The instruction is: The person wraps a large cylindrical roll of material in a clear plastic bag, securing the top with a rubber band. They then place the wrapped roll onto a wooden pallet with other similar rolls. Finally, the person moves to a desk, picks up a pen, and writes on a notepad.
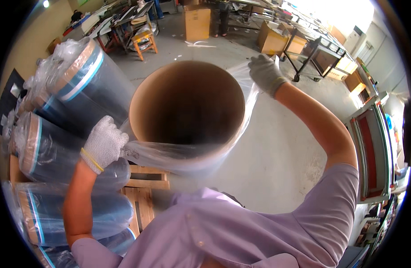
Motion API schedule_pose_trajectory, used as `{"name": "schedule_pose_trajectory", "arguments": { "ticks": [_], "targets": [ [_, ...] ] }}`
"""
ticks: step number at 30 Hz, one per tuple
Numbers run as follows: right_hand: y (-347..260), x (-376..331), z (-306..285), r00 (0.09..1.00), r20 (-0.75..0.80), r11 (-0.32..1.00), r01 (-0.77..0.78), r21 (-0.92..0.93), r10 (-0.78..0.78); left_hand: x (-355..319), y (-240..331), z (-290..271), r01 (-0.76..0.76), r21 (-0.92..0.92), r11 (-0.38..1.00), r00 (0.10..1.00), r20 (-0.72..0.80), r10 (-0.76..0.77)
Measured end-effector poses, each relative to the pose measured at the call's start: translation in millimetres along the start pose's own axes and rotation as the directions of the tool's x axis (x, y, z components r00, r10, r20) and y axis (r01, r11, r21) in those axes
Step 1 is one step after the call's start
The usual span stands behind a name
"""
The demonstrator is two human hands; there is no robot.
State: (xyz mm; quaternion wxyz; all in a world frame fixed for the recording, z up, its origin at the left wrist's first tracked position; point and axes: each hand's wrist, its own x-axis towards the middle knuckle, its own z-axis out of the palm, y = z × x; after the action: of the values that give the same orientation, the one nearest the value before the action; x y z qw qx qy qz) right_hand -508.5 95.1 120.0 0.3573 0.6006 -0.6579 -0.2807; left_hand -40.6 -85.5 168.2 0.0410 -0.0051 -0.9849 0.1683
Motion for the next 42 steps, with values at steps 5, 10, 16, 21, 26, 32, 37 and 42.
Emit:
{"name": "schedule_pose_trajectory", "arguments": {
  "ticks": [5,10,16,21,26,32,37,42],
  "targets": [
    [27.3,2.1,-46.8,0.969,-0.189,0.986,-0.148,0.083,0.161,-27.1,20.8,-30.5,0.128,-0.141,0.982,0.954,-0.254,-0.161],
    [69.0,25.9,-11.3,0.891,0.156,0.433,-0.352,0.830,0.426,-7.9,2.1,-30.0,0.486,-0.662,0.570,0.582,-0.241,-0.776],
    [-7.0,75.8,-37.3,0.848,0.527,0.899,-0.194,0.392,-0.047,4.8,-47.8,40.4,0.669,-0.487,0.562,0.729,0.575,-0.370],
    [-23.9,72.9,109.6,0.894,0.443,0.724,-0.259,0.639,-0.072,-14.1,-32.9,171.3,0.810,-0.268,0.522,0.579,0.513,-0.634],
    [-35.1,65.4,116.0,0.832,0.324,0.045,-0.384,0.922,0.451,-16.2,-70.7,153.9,0.892,-0.446,0.073,0.211,0.268,-0.940],
    [-44.9,-3.6,11.2,0.618,0.570,-0.592,-0.201,0.780,0.541,-3.4,-45.2,121.5,0.740,-0.641,0.202,0.213,-0.061,-0.975],
    [-43.0,-82.2,-63.5,0.710,0.461,-0.382,-0.285,0.879,0.532,-17.9,15.3,46.1,0.621,-0.603,0.500,0.402,-0.302,-0.864],
    [-24.4,-76.8,-19.8,0.531,0.582,-0.495,-0.313,0.810,0.616,-11.4,-68.5,84.6,0.793,-0.434,0.427,0.352,-0.246,-0.903]
  ]
}}
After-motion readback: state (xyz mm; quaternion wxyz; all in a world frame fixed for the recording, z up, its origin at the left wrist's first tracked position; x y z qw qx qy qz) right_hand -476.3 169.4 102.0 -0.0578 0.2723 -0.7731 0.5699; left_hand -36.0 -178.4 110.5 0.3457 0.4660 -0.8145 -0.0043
